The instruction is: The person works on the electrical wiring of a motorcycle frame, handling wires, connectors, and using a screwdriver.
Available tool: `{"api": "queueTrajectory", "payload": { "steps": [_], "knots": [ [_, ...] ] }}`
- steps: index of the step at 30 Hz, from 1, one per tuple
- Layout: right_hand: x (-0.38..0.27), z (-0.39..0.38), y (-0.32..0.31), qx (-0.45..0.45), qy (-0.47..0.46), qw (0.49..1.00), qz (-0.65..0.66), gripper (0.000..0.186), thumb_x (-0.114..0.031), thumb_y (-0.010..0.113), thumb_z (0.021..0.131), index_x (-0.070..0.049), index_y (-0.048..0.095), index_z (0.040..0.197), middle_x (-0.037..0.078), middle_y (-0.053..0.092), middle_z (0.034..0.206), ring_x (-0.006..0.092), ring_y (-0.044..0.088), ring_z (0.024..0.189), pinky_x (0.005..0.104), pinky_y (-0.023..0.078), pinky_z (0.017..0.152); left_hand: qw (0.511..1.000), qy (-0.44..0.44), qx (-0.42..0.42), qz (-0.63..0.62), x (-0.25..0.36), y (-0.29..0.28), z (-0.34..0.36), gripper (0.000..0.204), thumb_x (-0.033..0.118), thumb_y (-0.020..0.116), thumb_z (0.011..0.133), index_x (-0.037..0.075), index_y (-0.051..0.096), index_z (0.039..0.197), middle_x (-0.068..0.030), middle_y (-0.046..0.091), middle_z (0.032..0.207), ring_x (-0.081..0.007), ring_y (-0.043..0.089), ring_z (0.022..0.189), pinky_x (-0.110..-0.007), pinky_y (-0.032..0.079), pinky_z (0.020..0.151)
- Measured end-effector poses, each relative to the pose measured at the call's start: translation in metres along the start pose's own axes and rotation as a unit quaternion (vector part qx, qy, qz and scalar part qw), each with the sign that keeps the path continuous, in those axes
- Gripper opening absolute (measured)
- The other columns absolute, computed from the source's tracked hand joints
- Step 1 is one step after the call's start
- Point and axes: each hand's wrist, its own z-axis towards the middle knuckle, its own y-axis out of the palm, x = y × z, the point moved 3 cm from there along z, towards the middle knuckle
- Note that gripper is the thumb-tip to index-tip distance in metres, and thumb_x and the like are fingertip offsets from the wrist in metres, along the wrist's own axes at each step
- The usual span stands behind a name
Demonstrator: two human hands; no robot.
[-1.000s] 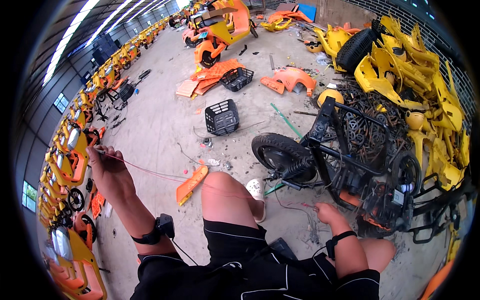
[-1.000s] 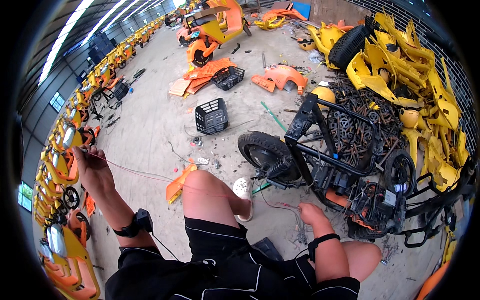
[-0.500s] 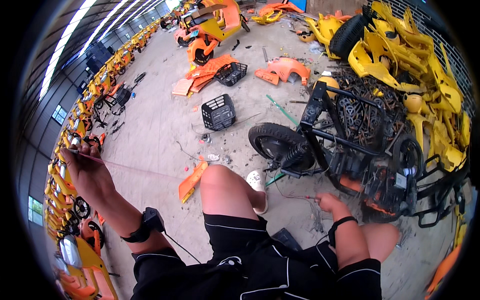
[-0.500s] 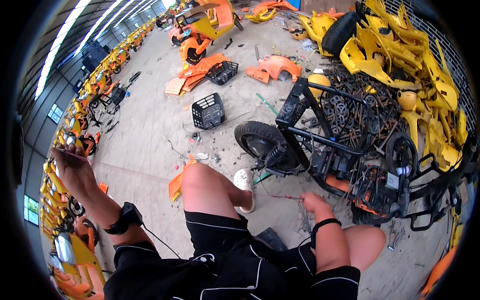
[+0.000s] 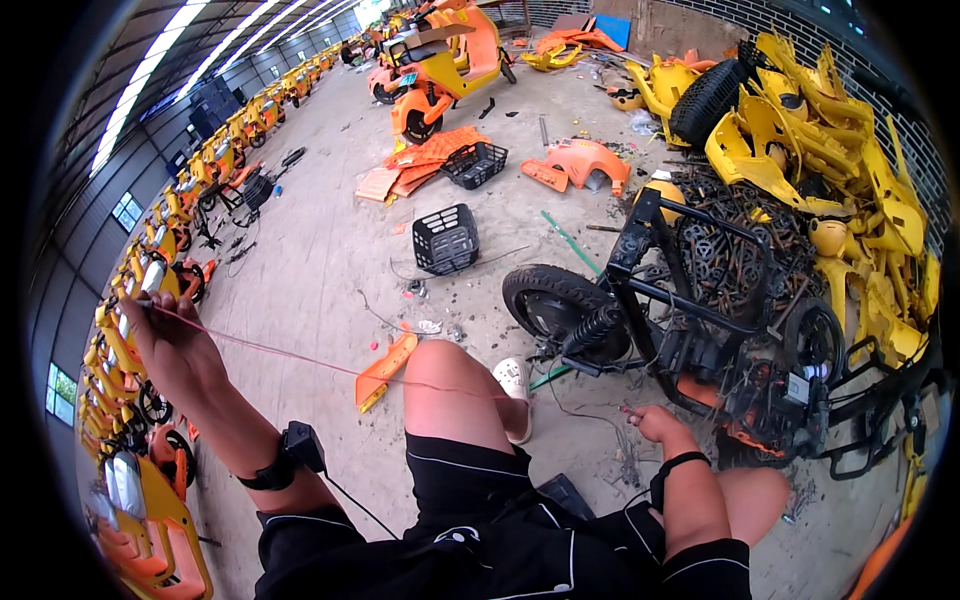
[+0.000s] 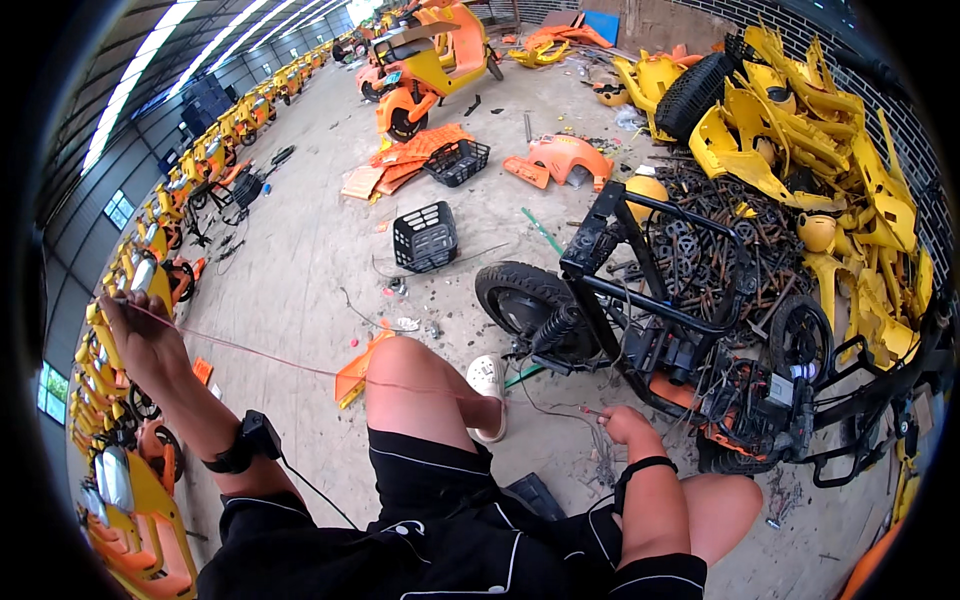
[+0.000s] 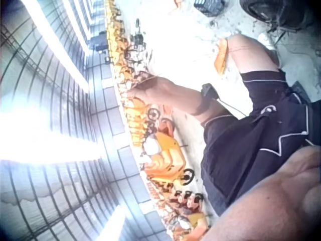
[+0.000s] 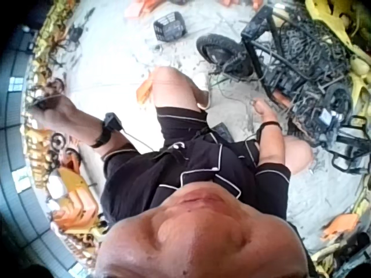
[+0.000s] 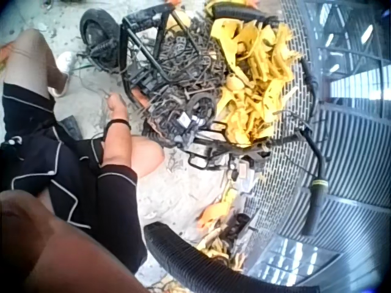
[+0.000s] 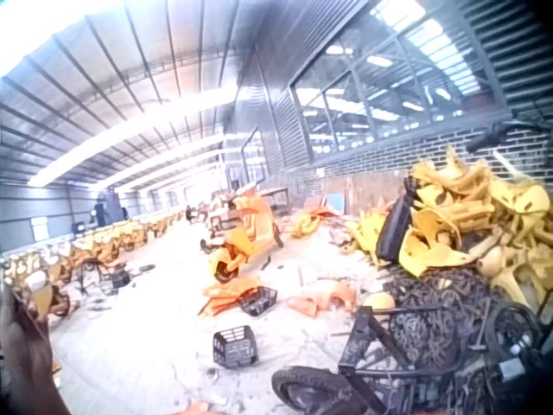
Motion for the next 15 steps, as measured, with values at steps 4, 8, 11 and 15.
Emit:
{"api": "queueTrajectory", "payload": {
  "steps": [4,8,11,15],
  "knots": [
    [-0.006,0.003,-0.005,0.022,-0.018,0.999,-0.017,0.028,-0.031,0.054,0.091,-0.015,0.066,0.112,0.015,0.064,0.111,0.0353,0.059,0.106,0.0435,0.047,0.088,1.0,0.002,0.007,-0.006,-0.005,-0.008,-0.005,0.025,0.033,0.052,0.099,0.007,0.055,0.098,-0.0011,0.053,0.086,-0.0133,0.05,0.078,-0.029,0.041,0.071],
    [-0.033,-0.004,-0.018,-0.032,0.006,0.999,-0.006,0.031,-0.03,0.053,0.09,-0.01,0.066,0.11,0.017,0.064,0.11,0.036,0.06,0.105,0.0446,0.047,0.088,0.999,0.012,0.024,-0.021,-0.013,-0.009,-0.008,0.027,0.033,0.052,0.099,0.006,0.055,0.099,-0.0011,0.053,0.086,-0.0128,0.049,0.077,-0.028,0.041,0.07],
    [-0.069,-0.015,-0.035,-0.025,-0.018,0.996,-0.082,0.029,-0.027,0.054,0.089,-0.007,0.065,0.107,0.017,0.067,0.1,0.0366,0.062,0.097,0.0452,0.048,0.082,1.0,0.011,0.014,-0.019,-0.023,-0.012,-0.007,0.029,0.034,0.053,0.098,0.005,0.054,0.1,-0.0015,0.053,0.086,-0.0124,0.049,0.077,-0.026,0.04,0.069],
    [-0.112,-0.06,-0.075,0.111,-0.057,0.989,-0.081,0.026,-0.025,0.053,0.089,-0.007,0.065,0.103,0.018,0.067,0.096,0.0391,0.062,0.094,0.0478,0.048,0.08,1.0,-0.014,0.017,-0.009,-0.052,0.016,-0.031,0.031,0.034,0.052,0.098,0.004,0.054,0.104,-0.0025,0.053,0.085,-0.0116,0.049,0.075,-0.025,0.041,0.066]
  ]
}}
